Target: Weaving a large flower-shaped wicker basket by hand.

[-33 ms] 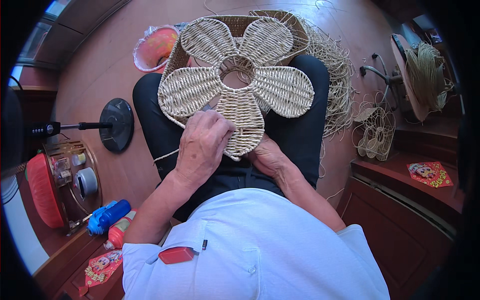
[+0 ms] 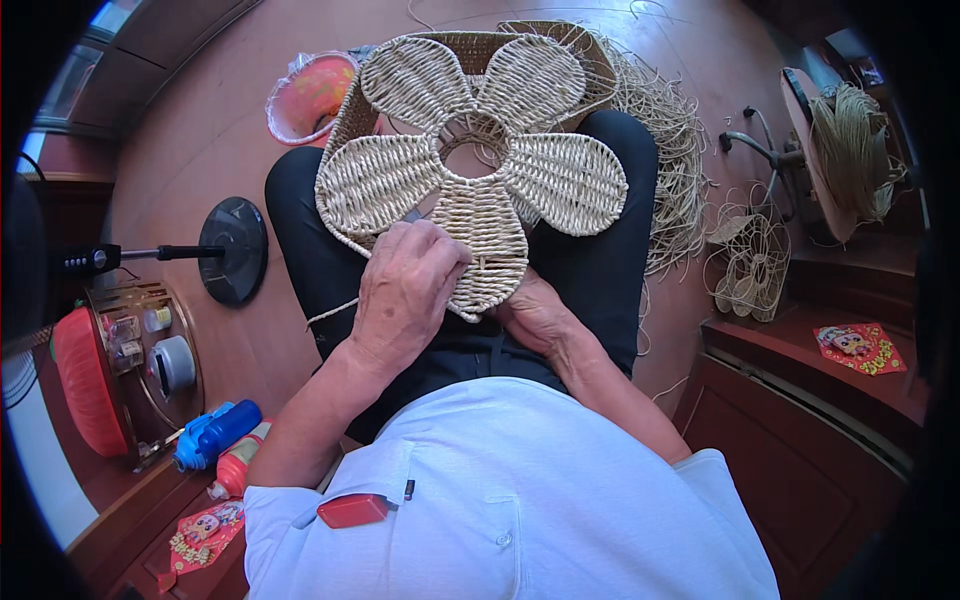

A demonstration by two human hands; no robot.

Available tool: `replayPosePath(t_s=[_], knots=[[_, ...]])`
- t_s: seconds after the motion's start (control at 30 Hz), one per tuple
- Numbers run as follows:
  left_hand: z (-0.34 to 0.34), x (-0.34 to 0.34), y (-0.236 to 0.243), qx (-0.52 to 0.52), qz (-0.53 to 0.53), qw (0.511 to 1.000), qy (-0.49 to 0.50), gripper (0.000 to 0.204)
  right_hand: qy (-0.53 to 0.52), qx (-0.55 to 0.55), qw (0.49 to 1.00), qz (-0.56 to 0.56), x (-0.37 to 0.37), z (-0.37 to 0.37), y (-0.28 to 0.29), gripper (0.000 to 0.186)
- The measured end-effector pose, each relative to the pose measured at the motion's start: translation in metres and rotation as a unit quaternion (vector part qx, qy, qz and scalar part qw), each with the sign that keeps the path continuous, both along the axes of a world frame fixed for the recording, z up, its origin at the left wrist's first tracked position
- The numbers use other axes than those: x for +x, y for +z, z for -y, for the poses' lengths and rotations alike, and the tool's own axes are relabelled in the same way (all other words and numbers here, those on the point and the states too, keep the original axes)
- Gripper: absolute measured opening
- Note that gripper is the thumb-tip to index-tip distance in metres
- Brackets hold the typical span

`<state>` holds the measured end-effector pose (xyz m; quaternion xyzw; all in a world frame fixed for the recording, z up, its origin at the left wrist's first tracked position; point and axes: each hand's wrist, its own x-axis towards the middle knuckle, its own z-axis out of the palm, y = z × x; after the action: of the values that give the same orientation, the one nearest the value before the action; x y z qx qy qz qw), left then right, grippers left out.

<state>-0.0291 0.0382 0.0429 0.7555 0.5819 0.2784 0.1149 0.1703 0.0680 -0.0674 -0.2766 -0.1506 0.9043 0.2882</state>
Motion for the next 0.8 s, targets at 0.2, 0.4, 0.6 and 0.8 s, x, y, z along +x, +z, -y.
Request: replayPosePath(t_s=[0.2, 0.4, 0.6, 0.8], knots=[[-0.005, 0.0, 0.003, -0.016, -0.018, 0.999, -0.023, 0.014, -0.008, 0.012, 1.0, -0.017, 0.002, 0.002, -0.002, 0.044], [-0.013, 0.002, 0.01, -0.042, -0.081, 0.994, -0.061, 0.014, 0.006, 0.004, 1.0, 0.0, 0.001, 0.0, -0.01, 0.039], [-0.015, 0.005, 0.008, -0.039, -0.159, 0.982, -0.096, 0.014, -0.003, 0.027, 0.999, 0.032, 0.008, 0.007, -0.003, 0.033], [0.001, 0.018, 0.011, 0.02, -0.213, 0.972, -0.101, 0.014, -0.075, 0.174, 0.923, 0.334, 0.015, 0.02, 0.029, 0.012]])
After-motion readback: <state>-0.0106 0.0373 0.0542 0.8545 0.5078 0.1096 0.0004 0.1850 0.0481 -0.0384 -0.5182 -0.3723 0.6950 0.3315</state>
